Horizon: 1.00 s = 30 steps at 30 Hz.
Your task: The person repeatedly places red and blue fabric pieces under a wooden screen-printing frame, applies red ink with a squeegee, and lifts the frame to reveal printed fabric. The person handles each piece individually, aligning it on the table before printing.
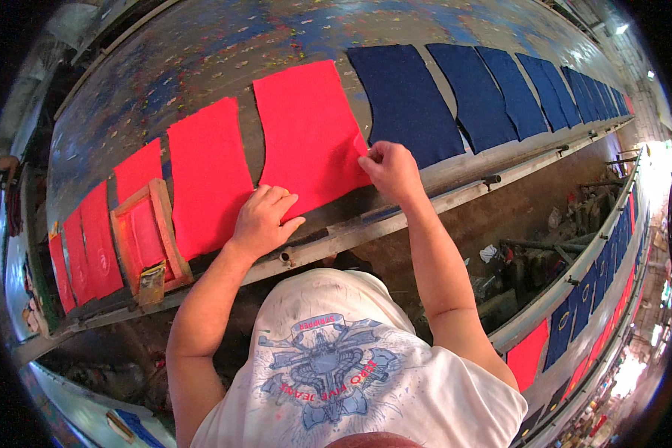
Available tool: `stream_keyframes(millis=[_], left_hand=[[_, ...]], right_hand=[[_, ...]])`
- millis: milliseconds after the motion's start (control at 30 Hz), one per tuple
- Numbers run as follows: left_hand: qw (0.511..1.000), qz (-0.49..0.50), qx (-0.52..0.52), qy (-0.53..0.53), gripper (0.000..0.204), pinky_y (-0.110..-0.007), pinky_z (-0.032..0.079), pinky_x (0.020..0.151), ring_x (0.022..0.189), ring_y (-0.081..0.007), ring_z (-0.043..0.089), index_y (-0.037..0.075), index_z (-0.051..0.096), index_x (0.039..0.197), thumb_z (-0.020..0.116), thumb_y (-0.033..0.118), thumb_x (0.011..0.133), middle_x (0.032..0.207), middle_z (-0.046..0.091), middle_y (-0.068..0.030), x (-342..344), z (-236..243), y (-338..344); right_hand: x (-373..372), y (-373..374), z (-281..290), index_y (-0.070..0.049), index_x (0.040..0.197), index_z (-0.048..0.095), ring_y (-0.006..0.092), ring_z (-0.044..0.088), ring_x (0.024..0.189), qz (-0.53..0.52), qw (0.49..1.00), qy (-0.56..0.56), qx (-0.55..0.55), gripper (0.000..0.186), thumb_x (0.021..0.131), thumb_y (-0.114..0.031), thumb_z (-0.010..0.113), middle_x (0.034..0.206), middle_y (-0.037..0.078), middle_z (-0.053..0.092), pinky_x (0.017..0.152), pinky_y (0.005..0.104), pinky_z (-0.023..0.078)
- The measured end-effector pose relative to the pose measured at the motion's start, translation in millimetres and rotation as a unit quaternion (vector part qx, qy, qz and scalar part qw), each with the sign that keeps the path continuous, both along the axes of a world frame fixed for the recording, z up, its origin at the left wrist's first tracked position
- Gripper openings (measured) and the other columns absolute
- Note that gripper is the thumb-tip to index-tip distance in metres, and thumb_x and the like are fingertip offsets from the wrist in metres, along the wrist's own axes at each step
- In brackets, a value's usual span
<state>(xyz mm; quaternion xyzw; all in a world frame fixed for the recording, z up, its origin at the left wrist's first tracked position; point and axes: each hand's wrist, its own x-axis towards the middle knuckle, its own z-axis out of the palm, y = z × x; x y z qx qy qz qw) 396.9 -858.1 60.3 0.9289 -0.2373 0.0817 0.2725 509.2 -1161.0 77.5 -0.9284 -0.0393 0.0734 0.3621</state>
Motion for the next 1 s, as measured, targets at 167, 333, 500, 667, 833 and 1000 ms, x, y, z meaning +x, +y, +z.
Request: stream_keyframes(millis=[167,333,500,667,833,1000], left_hand=[[0.999,0.041,0.032,0.007,0.051,-0.05,0.059,0.093,0.105,-0.0364,0.068,0.001,0.08,0.116,0.096,0.037,0.083,0.11,0.071,-0.0141,3.0,-6.4,-6.5],[0.992,0.067,-0.098,-0.053,0.015,-0.049,0.061,0.086,0.096,-0.0388,0.074,0.002,0.08,0.104,0.083,0.014,0.096,0.098,0.075,-0.0148,13.2,-20.5,-0.8],[0.967,0.226,-0.122,-0.005,0.016,-0.053,0.06,0.081,0.091,-0.041,0.075,0.004,0.081,0.106,0.083,0.018,0.099,0.098,0.075,-0.0186,37.6,-0.6,25.8],[0.935,0.225,-0.254,-0.104,0.013,-0.045,0.062,0.083,0.093,-0.035,0.078,0.002,0.081,0.113,0.08,0.004,0.1,0.106,0.079,-0.0173,78.2,69.5,17.1],[0.94,0.156,-0.23,-0.2,0.02,-0.043,0.063,0.093,0.104,-0.0327,0.078,0.001,0.08,0.113,0.08,-0.009,0.095,0.115,0.08,-0.0169,85.6,119.5,-43.7],[0.96,0.106,-0.206,-0.16,0.024,-0.046,0.062,0.099,0.111,-0.0357,0.078,0.002,0.08,0.112,0.083,-0.008,0.09,0.117,0.079,-0.017,93.3,100.2,-123.3]], right_hand=[[34.2,23.1,16.3,-0.006,0.092,0.072,0.0111,0.07,0.067,-0.043,0.908,0.094,0.407,0.023,0.108,-0.021,0.081,0.076,0.001,0.071,0.063,0.0285,0.055],[37.4,35.8,20.8,-0.01,0.095,0.072,0.0124,0.073,0.067,-0.079,0.87,0.091,0.478,0.02,0.108,-0.022,0.08,0.079,0.003,0.075,0.062,0.028,0.058],[56.3,37.8,9.4,-0.008,0.098,0.072,0.0145,0.075,0.072,-0.109,0.883,0.137,0.436,0.019,0.109,-0.022,0.079,0.088,0.005,0.078,0.064,0.0289,0.061],[119.6,38.5,35.6,-0.006,0.1,0.07,0.0186,0.077,0.081,-0.125,0.856,0.08,0.495,0.018,0.111,-0.018,0.075,0.096,0.008,0.078,0.078,0.0353,0.068],[152.7,2.3,98.5,-0.003,0.101,0.072,0.0196,0.078,0.1,-0.017,0.77,-0.096,0.631,0.012,0.111,-0.01,0.073,0.113,0.014,0.082,0.095,0.037,0.065],[141.1,-77.8,100.3,0.001,0.107,0.076,0.0129,0.074,0.1,0.002,0.825,-0.184,0.534,0.011,0.111,-0.009,0.073,0.115,0.012,0.083,0.095,0.0324,0.062]])
